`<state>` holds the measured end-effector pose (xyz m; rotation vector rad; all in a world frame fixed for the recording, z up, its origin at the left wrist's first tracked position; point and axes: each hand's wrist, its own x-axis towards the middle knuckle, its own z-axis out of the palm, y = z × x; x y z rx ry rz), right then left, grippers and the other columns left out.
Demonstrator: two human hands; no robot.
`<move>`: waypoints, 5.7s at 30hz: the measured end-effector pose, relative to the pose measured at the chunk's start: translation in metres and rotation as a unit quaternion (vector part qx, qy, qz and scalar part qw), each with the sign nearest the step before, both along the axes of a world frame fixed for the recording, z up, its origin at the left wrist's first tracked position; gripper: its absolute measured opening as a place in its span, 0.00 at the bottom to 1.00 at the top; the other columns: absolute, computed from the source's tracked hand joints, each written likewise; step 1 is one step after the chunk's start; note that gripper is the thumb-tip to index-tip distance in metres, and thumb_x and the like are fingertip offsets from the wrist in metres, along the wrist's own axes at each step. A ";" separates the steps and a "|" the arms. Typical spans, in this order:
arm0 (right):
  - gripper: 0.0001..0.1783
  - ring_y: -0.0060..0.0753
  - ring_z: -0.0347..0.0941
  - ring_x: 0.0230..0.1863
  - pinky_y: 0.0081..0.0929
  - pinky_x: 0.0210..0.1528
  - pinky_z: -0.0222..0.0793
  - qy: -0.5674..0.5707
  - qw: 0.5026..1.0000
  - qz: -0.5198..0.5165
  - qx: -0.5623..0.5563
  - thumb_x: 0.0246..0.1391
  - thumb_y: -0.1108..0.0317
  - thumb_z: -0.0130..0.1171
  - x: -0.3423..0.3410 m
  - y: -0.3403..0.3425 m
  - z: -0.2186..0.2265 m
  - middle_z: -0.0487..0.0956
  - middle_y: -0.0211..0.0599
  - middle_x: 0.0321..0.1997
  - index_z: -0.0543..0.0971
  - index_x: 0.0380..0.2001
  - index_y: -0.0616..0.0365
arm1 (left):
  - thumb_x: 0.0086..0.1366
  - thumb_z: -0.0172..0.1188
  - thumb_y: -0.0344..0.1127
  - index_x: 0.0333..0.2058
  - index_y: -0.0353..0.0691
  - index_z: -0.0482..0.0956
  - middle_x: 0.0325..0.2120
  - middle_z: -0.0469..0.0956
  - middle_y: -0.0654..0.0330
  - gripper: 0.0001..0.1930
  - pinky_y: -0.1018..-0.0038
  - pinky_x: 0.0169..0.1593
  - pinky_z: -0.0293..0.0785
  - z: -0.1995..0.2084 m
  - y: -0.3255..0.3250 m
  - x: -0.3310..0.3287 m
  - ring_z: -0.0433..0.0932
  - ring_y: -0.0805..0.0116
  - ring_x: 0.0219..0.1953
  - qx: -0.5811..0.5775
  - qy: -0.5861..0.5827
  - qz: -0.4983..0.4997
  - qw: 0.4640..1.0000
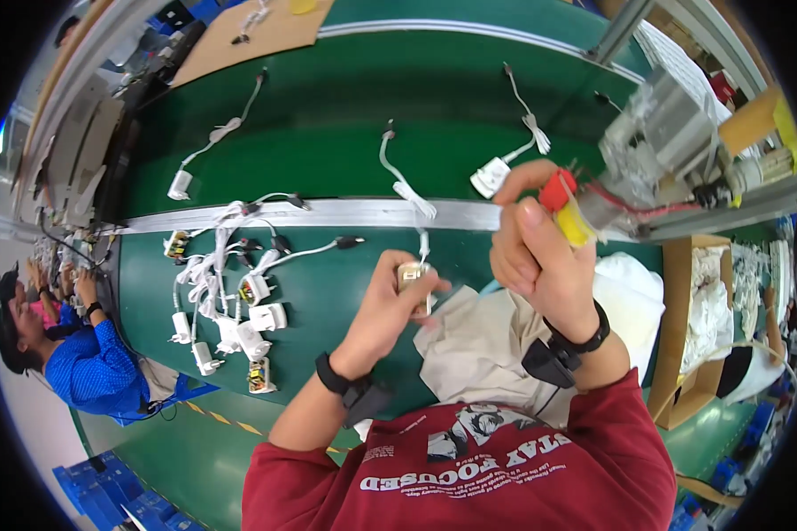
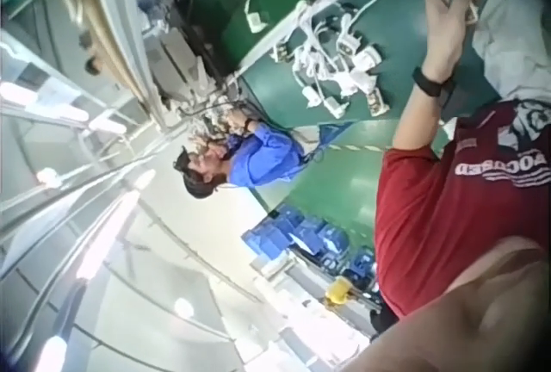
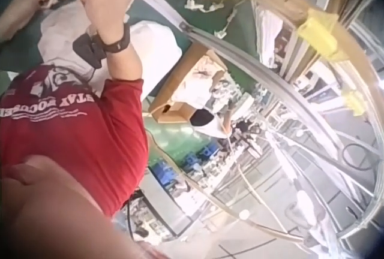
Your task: The person picks up a circuit board, applies glue to its components using a handheld dispenser, and places it back onto the assembly line. This process is repeated for several boards while other workers assemble power adapters nearby.
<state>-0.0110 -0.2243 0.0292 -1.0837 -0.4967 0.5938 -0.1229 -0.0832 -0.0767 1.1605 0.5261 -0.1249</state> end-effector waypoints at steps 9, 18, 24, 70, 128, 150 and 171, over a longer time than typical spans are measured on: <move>0.08 0.09 0.52 0.14 0.15 0.15 0.47 0.041 0.996 0.046 0.069 0.59 0.68 0.52 -0.001 0.004 -0.017 0.62 0.21 0.17 0.65 0.35 0.59 | 0.68 0.48 0.29 0.57 0.41 0.56 0.50 0.71 0.53 0.21 0.72 0.40 0.80 -0.003 -0.044 -0.034 0.73 0.68 0.49 -0.158 -0.103 -0.086 0.978; 0.14 0.14 0.48 0.08 0.17 0.12 0.45 -0.002 0.998 0.054 0.030 0.61 0.58 0.50 -0.011 0.005 -0.020 0.59 0.25 0.10 0.59 0.32 0.52 | 0.68 0.45 0.26 0.58 0.41 0.57 0.52 0.69 0.51 0.20 0.68 0.45 0.80 -0.001 -0.040 -0.034 0.70 0.61 0.55 -0.179 -0.126 -0.091 0.971; 0.14 0.14 0.48 0.08 0.17 0.12 0.45 -0.041 0.997 0.066 0.021 0.61 0.57 0.50 -0.006 0.003 -0.024 0.58 0.25 0.10 0.59 0.33 0.53 | 0.67 0.46 0.25 0.58 0.41 0.56 0.53 0.68 0.50 0.22 0.67 0.45 0.80 -0.004 -0.038 -0.033 0.71 0.61 0.55 -0.184 -0.138 -0.098 0.968; 0.18 0.15 0.50 0.10 0.17 0.12 0.46 0.015 0.993 0.114 0.040 0.59 0.56 0.54 -0.025 0.001 -0.021 0.60 0.27 0.12 0.57 0.34 0.52 | 0.69 0.40 0.32 0.60 0.38 0.56 0.54 0.66 0.57 0.22 0.64 0.54 0.73 0.000 -0.032 -0.027 0.70 0.66 0.54 -0.319 -0.112 -0.001 0.941; 0.10 0.14 0.49 0.09 0.17 0.11 0.46 0.011 0.999 0.042 0.026 0.63 0.62 0.45 -0.009 0.007 -0.010 0.57 0.24 0.11 0.62 0.35 0.57 | 0.68 0.47 0.30 0.55 0.42 0.59 0.47 0.73 0.56 0.18 0.73 0.38 0.79 -0.009 -0.042 -0.043 0.75 0.66 0.49 -0.218 -0.068 -0.004 0.974; 0.13 0.14 0.49 0.09 0.16 0.12 0.45 -0.011 0.995 0.078 0.056 0.62 0.61 0.49 -0.020 0.008 -0.024 0.60 0.26 0.11 0.58 0.31 0.53 | 0.66 0.45 0.23 0.58 0.40 0.56 0.54 0.67 0.50 0.22 0.66 0.46 0.80 -0.001 -0.042 -0.048 0.70 0.60 0.56 -0.178 -0.148 -0.074 0.970; 0.10 0.15 0.57 0.22 0.17 0.23 0.53 0.025 0.998 0.053 0.019 0.56 0.68 0.54 -0.028 0.004 -0.017 0.62 0.25 0.22 0.64 0.30 0.58 | 0.65 0.43 0.28 0.58 0.37 0.59 0.52 0.68 0.54 0.21 0.68 0.44 0.81 -0.002 -0.031 -0.043 0.73 0.64 0.51 -0.254 -0.110 0.054 0.959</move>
